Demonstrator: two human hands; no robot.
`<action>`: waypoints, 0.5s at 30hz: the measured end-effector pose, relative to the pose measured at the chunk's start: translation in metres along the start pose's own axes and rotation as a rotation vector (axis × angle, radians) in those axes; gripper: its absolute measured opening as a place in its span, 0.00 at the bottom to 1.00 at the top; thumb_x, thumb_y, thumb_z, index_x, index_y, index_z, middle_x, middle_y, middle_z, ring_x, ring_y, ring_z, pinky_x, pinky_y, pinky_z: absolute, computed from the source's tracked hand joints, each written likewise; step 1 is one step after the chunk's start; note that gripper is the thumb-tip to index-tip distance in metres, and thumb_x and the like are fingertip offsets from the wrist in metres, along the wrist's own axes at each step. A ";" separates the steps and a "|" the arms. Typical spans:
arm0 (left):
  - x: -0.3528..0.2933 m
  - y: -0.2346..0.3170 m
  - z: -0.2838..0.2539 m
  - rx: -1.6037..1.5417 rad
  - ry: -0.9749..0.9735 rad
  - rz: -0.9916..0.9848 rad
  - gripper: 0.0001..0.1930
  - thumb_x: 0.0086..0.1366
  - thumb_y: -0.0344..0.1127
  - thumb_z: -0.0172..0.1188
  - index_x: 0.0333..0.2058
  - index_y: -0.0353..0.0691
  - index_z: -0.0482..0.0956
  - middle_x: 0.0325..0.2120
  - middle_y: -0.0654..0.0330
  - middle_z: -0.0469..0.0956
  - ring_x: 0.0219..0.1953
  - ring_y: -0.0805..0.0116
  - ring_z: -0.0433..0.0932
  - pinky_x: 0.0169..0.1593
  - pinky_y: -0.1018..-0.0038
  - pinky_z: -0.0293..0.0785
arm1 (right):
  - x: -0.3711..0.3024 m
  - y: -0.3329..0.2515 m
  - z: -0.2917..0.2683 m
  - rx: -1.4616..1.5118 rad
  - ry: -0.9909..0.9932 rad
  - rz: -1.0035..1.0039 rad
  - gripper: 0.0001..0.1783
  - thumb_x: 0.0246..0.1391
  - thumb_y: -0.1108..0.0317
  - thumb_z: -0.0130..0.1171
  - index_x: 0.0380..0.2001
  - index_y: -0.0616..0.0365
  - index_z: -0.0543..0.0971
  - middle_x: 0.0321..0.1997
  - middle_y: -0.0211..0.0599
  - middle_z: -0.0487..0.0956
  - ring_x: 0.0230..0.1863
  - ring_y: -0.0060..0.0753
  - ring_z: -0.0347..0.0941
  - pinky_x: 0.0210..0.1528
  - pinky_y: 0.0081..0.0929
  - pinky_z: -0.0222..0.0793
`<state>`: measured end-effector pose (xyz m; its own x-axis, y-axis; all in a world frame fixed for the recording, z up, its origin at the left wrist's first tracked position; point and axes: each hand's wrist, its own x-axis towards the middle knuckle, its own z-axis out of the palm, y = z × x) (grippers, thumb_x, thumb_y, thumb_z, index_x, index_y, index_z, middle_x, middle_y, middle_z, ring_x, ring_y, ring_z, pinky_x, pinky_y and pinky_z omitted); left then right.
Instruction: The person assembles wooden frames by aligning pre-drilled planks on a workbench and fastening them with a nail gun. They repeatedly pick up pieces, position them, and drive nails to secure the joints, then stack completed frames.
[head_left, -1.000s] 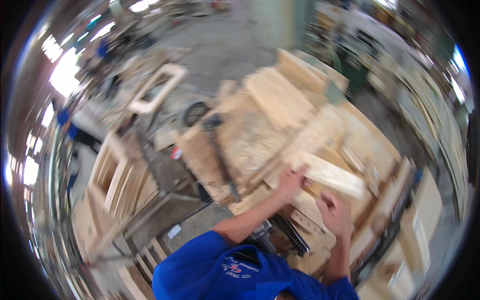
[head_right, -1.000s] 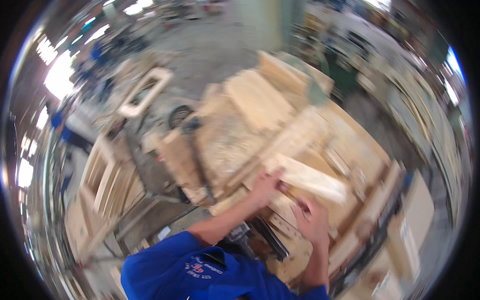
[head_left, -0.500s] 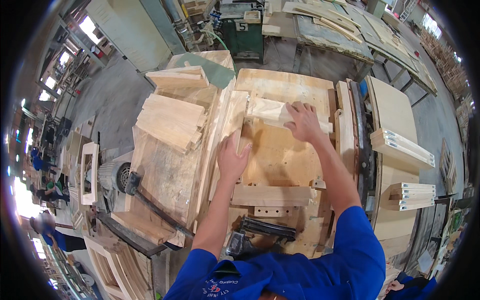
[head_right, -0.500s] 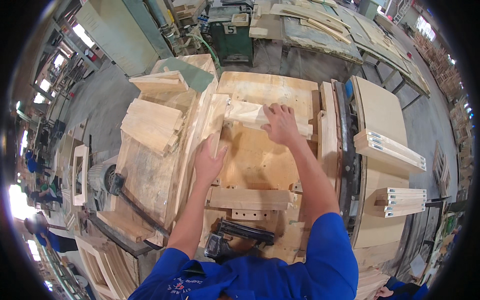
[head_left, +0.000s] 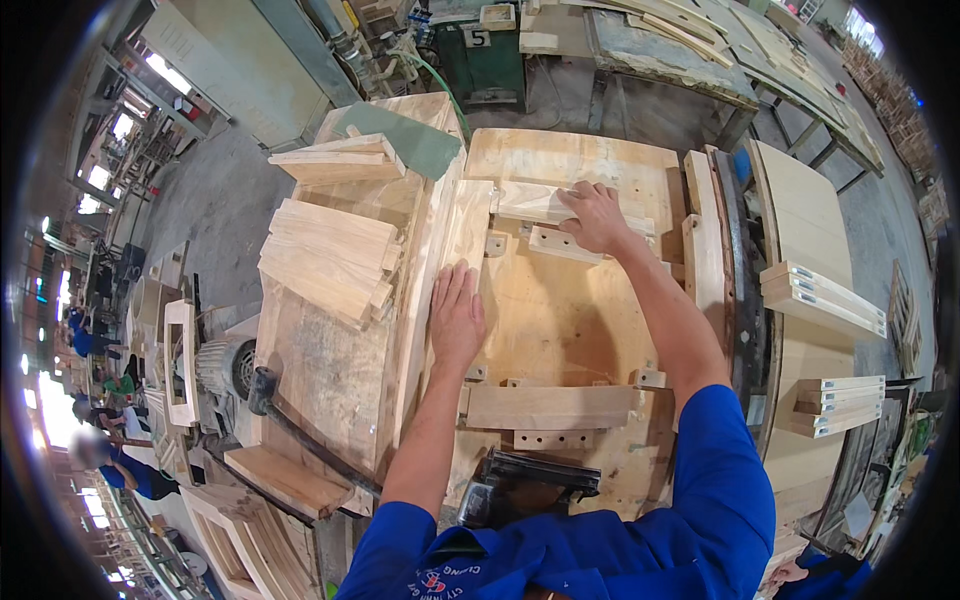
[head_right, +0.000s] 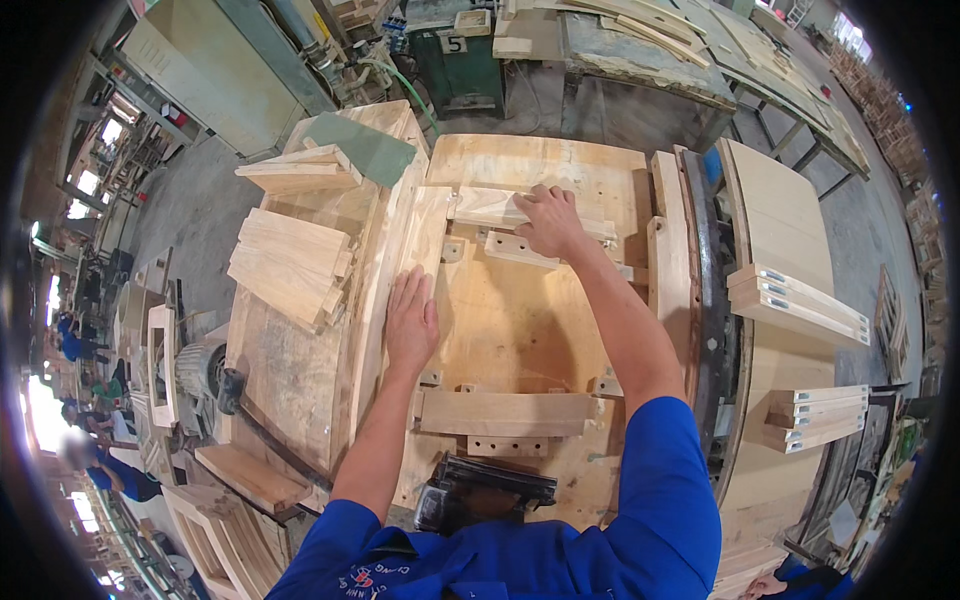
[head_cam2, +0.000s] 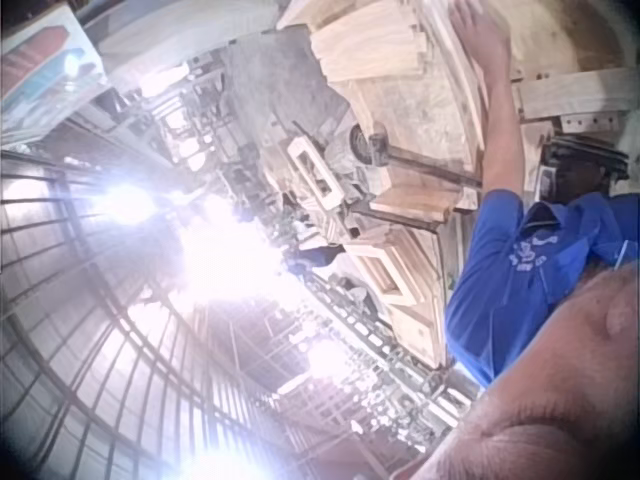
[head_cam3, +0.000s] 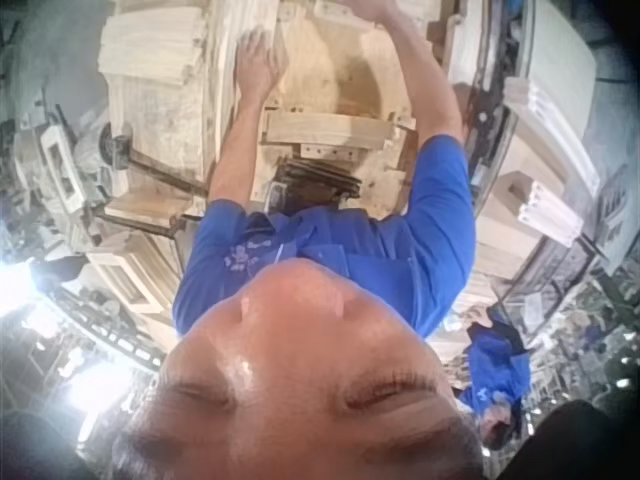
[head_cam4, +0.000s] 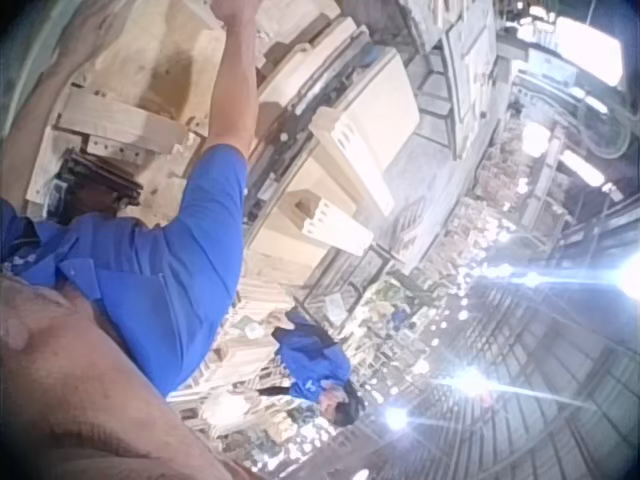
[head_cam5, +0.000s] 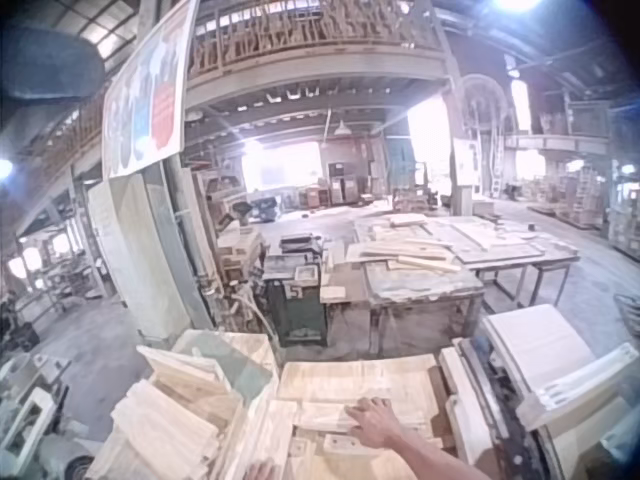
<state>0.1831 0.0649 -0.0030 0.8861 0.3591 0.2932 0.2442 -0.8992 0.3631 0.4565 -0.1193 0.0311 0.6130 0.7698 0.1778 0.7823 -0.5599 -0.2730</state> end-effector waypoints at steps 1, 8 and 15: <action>0.000 0.001 0.000 -0.008 0.006 0.000 0.24 0.74 0.34 0.54 0.66 0.35 0.73 0.72 0.51 0.67 0.75 0.46 0.60 0.79 0.56 0.52 | -0.001 0.001 0.002 0.005 0.007 -0.007 0.33 0.53 0.57 0.69 0.64 0.49 0.79 0.62 0.48 0.75 0.61 0.55 0.69 0.66 0.50 0.59; 0.003 0.004 -0.001 -0.022 0.041 0.000 0.24 0.73 0.32 0.55 0.65 0.36 0.74 0.70 0.52 0.69 0.75 0.47 0.62 0.77 0.57 0.55 | -0.006 0.004 0.005 0.046 0.043 -0.032 0.31 0.53 0.58 0.70 0.61 0.49 0.81 0.61 0.48 0.75 0.61 0.55 0.69 0.66 0.50 0.59; 0.005 0.005 0.002 -0.006 0.049 0.017 0.23 0.72 0.32 0.54 0.63 0.34 0.75 0.69 0.50 0.70 0.74 0.46 0.63 0.77 0.56 0.55 | 0.001 0.008 0.004 0.102 -0.001 0.024 0.30 0.52 0.57 0.71 0.60 0.48 0.83 0.61 0.49 0.76 0.64 0.55 0.69 0.69 0.52 0.59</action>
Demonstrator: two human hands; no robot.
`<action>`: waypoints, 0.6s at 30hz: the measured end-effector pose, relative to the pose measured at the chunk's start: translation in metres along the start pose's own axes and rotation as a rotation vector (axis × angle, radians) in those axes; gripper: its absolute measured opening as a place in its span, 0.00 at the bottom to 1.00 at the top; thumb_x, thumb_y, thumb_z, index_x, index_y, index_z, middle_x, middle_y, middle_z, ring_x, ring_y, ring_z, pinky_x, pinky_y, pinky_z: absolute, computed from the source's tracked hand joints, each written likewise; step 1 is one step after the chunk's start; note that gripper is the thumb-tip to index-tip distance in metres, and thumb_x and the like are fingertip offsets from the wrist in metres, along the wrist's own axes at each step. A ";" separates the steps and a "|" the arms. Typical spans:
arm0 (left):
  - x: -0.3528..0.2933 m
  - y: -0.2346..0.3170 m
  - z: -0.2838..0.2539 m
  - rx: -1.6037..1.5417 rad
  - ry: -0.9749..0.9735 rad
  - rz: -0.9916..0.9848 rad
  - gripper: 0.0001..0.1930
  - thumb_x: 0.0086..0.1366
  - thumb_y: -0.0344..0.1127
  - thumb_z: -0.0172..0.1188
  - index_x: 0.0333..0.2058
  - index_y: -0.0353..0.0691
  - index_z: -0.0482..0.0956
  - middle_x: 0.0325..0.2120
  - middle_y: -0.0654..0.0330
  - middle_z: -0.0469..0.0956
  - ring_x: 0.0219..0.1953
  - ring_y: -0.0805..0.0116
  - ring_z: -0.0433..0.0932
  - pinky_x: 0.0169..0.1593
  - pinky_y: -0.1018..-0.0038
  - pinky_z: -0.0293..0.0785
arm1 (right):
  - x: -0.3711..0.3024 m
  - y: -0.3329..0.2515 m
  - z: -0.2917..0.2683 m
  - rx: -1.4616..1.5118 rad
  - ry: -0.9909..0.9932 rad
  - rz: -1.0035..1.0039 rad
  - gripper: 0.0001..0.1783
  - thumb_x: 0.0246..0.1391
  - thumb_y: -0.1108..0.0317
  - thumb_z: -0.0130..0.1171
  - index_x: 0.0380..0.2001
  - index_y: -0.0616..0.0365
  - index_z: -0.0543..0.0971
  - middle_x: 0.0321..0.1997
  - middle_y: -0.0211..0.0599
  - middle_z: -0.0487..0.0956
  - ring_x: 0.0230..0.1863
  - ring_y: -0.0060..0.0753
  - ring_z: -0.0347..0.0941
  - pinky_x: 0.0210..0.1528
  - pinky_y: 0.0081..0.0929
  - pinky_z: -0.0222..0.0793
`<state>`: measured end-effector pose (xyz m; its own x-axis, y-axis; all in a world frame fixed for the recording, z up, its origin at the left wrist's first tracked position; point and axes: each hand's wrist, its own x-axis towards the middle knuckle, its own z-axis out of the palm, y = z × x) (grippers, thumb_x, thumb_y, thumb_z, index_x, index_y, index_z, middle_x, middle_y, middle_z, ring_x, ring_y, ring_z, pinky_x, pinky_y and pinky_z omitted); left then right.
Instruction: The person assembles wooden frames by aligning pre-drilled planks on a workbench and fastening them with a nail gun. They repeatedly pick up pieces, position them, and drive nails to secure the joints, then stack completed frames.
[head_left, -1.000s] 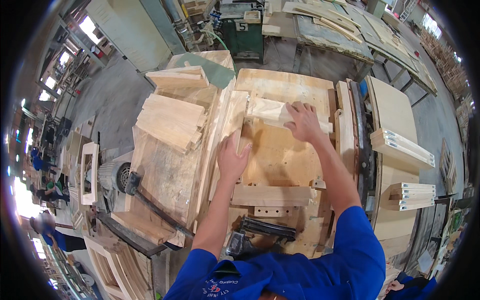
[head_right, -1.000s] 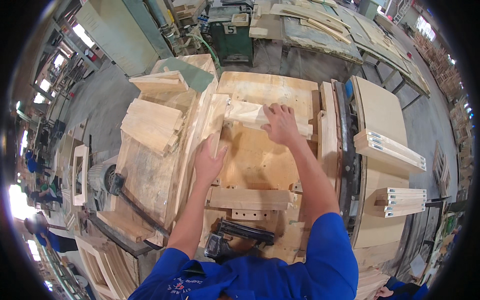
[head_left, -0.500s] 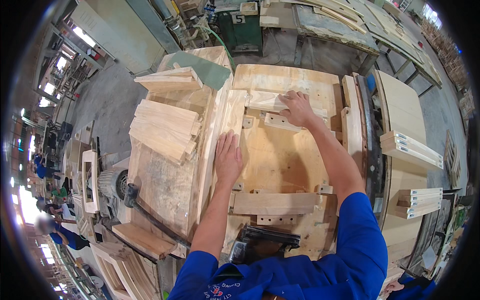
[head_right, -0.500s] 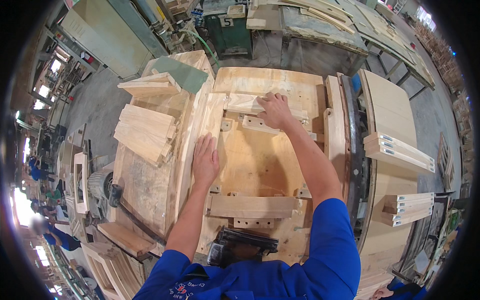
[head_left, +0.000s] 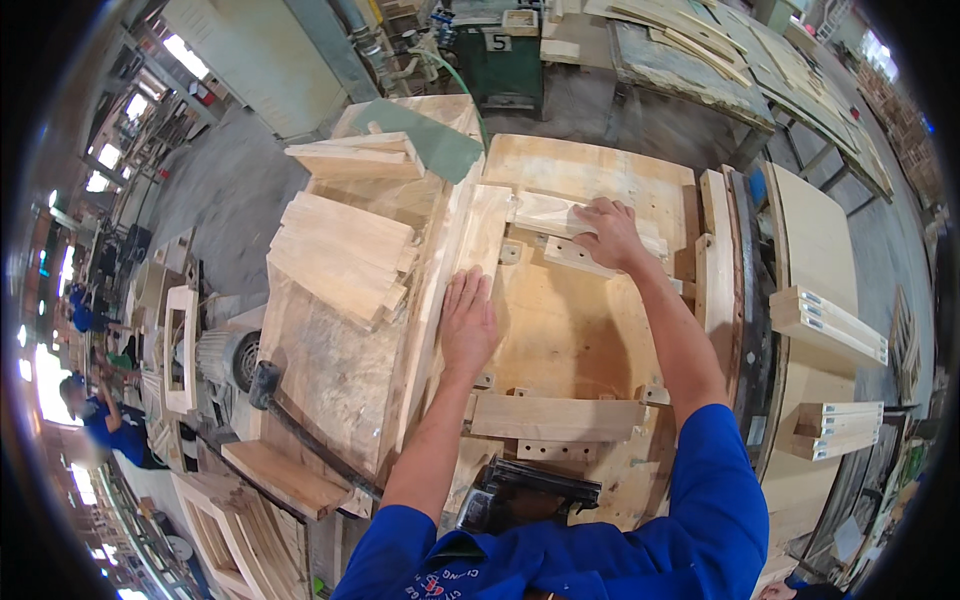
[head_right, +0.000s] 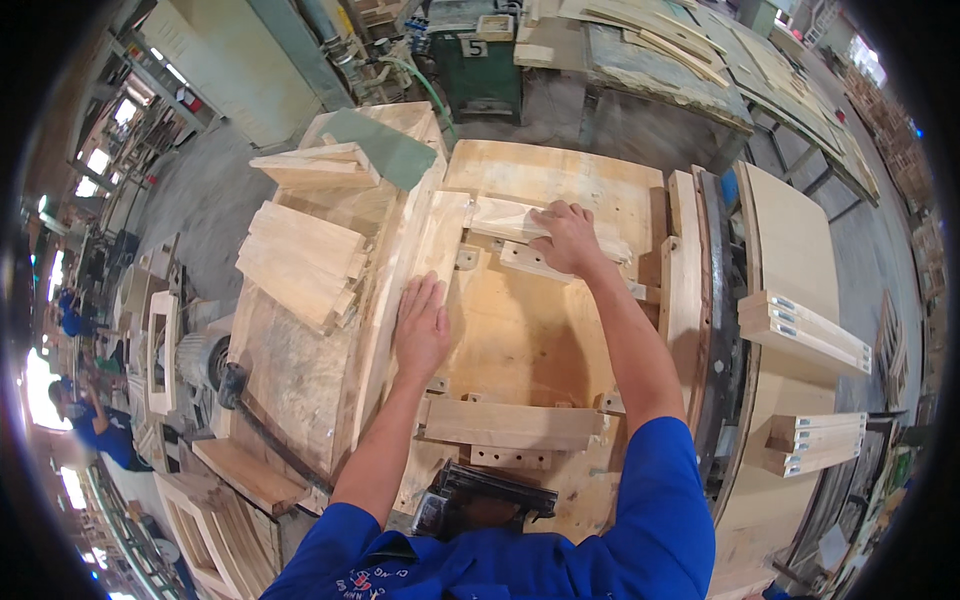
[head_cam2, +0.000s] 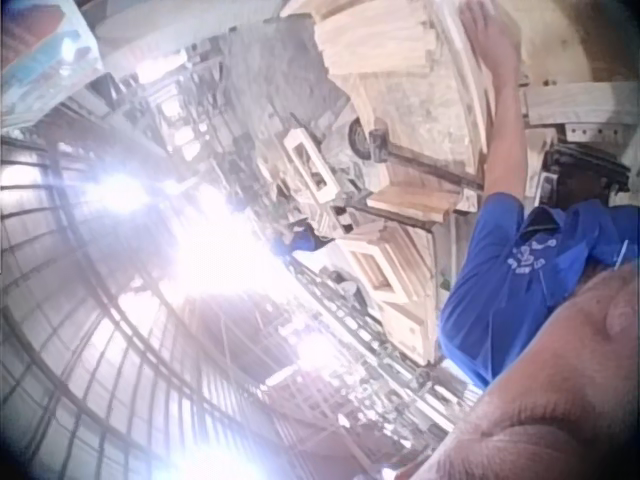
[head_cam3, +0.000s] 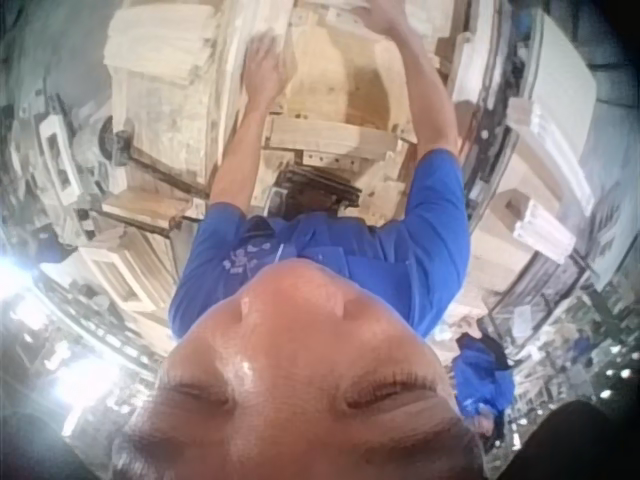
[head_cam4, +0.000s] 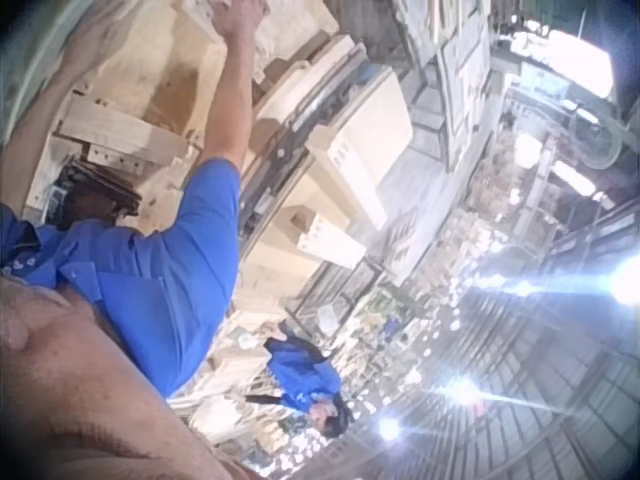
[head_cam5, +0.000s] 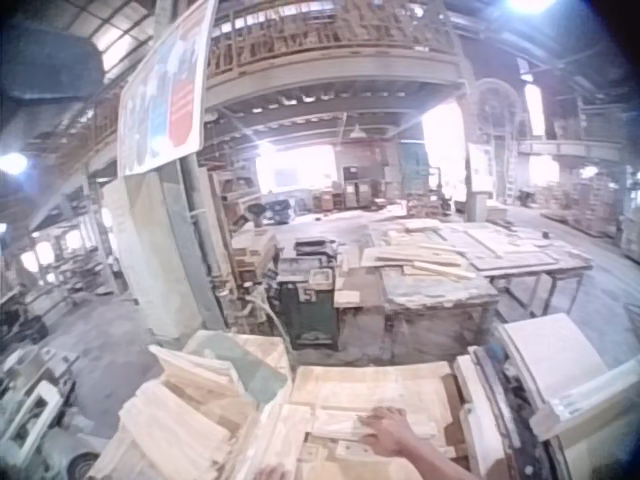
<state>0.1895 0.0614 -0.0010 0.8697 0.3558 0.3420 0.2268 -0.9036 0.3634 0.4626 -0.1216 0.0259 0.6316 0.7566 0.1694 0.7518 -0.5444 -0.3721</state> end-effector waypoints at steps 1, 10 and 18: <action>-0.003 -0.002 0.000 0.039 0.008 0.012 0.22 0.72 0.32 0.55 0.63 0.33 0.76 0.69 0.49 0.70 0.74 0.46 0.63 0.77 0.55 0.55 | 0.002 -0.003 0.003 -0.009 0.001 0.000 0.30 0.52 0.57 0.71 0.60 0.49 0.83 0.62 0.50 0.76 0.65 0.55 0.69 0.70 0.52 0.58; -0.003 0.001 -0.005 0.067 0.056 0.055 0.27 0.64 0.30 0.57 0.61 0.25 0.73 0.64 0.42 0.71 0.71 0.43 0.64 0.78 0.54 0.54 | -0.005 0.016 0.024 -0.006 0.077 -0.129 0.29 0.58 0.61 0.69 0.63 0.54 0.81 0.64 0.54 0.75 0.65 0.62 0.69 0.69 0.57 0.61; -0.016 0.005 -0.022 0.036 0.032 -0.050 0.24 0.69 0.32 0.55 0.61 0.26 0.75 0.67 0.46 0.68 0.74 0.46 0.60 0.78 0.56 0.52 | -0.009 -0.012 0.025 -0.071 0.068 -0.158 0.29 0.64 0.58 0.64 0.66 0.55 0.78 0.65 0.56 0.73 0.64 0.64 0.69 0.68 0.59 0.61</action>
<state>0.1671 0.0562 0.0146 0.8428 0.4072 0.3520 0.2851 -0.8924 0.3497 0.4431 -0.1127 0.0057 0.5140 0.8098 0.2829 0.8527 -0.4467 -0.2707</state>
